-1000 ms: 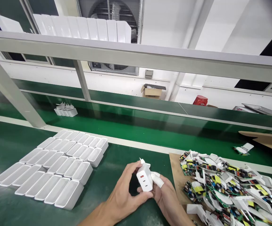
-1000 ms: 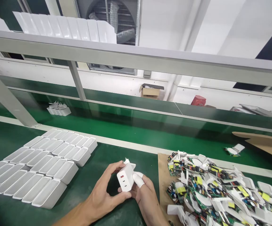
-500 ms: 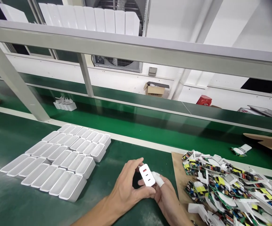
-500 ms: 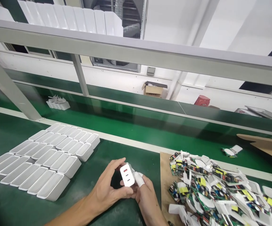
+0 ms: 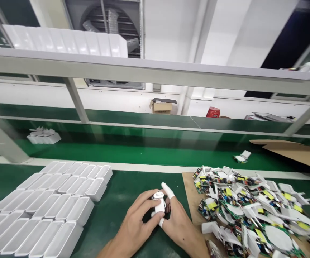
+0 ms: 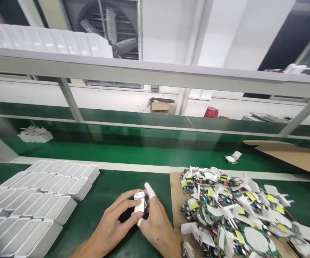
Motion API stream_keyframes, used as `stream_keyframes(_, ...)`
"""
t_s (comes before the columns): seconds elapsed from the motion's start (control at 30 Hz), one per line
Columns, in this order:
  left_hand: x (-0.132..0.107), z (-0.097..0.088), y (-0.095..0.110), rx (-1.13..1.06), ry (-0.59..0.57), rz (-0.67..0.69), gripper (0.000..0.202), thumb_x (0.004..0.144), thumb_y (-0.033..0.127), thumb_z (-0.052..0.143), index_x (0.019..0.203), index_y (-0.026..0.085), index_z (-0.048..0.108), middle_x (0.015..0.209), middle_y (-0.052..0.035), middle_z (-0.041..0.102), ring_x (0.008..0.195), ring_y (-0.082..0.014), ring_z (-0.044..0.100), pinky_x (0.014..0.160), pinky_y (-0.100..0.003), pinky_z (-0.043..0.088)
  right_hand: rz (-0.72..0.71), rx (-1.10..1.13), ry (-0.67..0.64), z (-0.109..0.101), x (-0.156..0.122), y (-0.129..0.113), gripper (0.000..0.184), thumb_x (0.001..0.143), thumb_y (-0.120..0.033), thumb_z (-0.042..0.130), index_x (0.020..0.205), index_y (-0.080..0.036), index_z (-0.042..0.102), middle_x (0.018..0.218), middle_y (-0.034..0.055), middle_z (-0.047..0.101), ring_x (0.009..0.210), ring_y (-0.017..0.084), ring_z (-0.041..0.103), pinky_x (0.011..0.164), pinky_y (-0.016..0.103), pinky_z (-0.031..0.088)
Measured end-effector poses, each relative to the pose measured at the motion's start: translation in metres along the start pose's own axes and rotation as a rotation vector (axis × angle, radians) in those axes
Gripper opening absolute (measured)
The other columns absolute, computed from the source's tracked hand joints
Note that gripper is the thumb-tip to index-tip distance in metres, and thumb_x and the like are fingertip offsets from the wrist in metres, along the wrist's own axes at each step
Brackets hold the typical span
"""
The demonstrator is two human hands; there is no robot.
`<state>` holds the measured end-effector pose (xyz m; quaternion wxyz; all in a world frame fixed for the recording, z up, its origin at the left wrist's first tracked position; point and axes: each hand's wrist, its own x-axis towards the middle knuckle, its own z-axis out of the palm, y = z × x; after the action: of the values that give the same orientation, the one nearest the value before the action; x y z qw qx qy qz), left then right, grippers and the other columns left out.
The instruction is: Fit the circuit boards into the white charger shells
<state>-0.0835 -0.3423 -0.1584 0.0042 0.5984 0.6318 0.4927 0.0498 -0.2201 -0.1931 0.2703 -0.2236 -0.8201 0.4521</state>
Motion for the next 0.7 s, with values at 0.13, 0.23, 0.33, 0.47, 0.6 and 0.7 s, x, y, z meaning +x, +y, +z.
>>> stream_keyframes(0.13, -0.002, 0.007, -0.005, 0.059, 0.022, -0.041, 0.015, 0.099, 0.027, 0.069, 0.114, 0.027, 0.068, 0.133, -0.0101, 0.068, 0.096, -0.0217, 0.079, 0.078, -0.029, 0.068, -0.028, -0.083, -0.043, -0.013, 0.0, -0.018, 0.077, 0.086, -0.012, 0.064, 0.159, -0.021, 0.041, 0.135, 0.0152, 0.068, 0.124, 0.031, 0.07, 0.107, 0.048, 0.058)
stream_keyframes(0.23, 0.005, 0.008, -0.016, 0.11, -0.016, -0.074, 0.016, 0.098, 0.03, 0.069, 0.113, 0.028, 0.067, 0.14, -0.0094, 0.066, 0.106, -0.0251, 0.078, 0.085, -0.034, 0.067, -0.092, -0.26, -0.08, -0.026, 0.002, -0.035, 0.077, 0.084, -0.011, 0.069, 0.156, -0.02, 0.042, 0.138, 0.0154, 0.065, 0.121, 0.029, 0.072, 0.103, 0.041, 0.061)
stream_keyframes(0.33, 0.029, 0.008, -0.02, 0.119, -0.116, -0.085, 0.014, 0.096, 0.027, 0.066, 0.11, 0.028, 0.066, 0.135, -0.0067, 0.071, 0.115, -0.0263, 0.075, 0.095, -0.039, 0.064, -0.14, -0.48, -0.125, -0.052, 0.008, -0.053, 0.069, 0.085, -0.014, 0.073, 0.149, -0.019, 0.049, 0.134, 0.0116, 0.065, 0.106, 0.024, 0.076, 0.093, 0.033, 0.064)
stream_keyframes(0.47, 0.076, 0.014, -0.014, 0.094, -0.267, -0.08, 0.011, 0.093, 0.023, 0.064, 0.103, 0.025, 0.064, 0.13, -0.0055, 0.074, 0.118, -0.0264, 0.072, 0.101, -0.041, 0.058, -0.138, -0.682, -0.033, -0.11, 0.023, -0.065, 0.059, 0.092, -0.016, 0.064, 0.15, -0.016, 0.049, 0.15, 0.0175, 0.057, 0.137, 0.034, 0.057, 0.116, 0.049, 0.048)
stream_keyframes(0.6, 0.109, 0.035, -0.011, 0.1, -0.289, -0.108, 0.012, 0.089, 0.02, 0.067, 0.099, 0.024, 0.065, 0.124, -0.0063, 0.077, 0.117, -0.0279, 0.073, 0.101, -0.04, 0.057, 0.008, -0.916, 0.051, -0.168, 0.029, -0.06, 0.037, 0.084, -0.005, 0.059, 0.119, -0.008, 0.071, 0.125, 0.0255, 0.07, 0.123, 0.044, 0.063, 0.106, 0.061, 0.047)
stream_keyframes(0.7, 0.117, 0.047, -0.012, 0.119, -0.299, -0.147, 0.013, 0.088, 0.02, 0.07, 0.1, 0.023, 0.067, 0.132, -0.0101, 0.075, 0.127, -0.0317, 0.07, 0.106, -0.044, 0.056, 0.08, -1.034, 0.049, -0.191, 0.026, -0.05, 0.026, 0.071, 0.002, 0.062, 0.091, -0.01, 0.074, 0.102, 0.0238, 0.076, 0.107, 0.043, 0.07, 0.101, 0.056, 0.048)
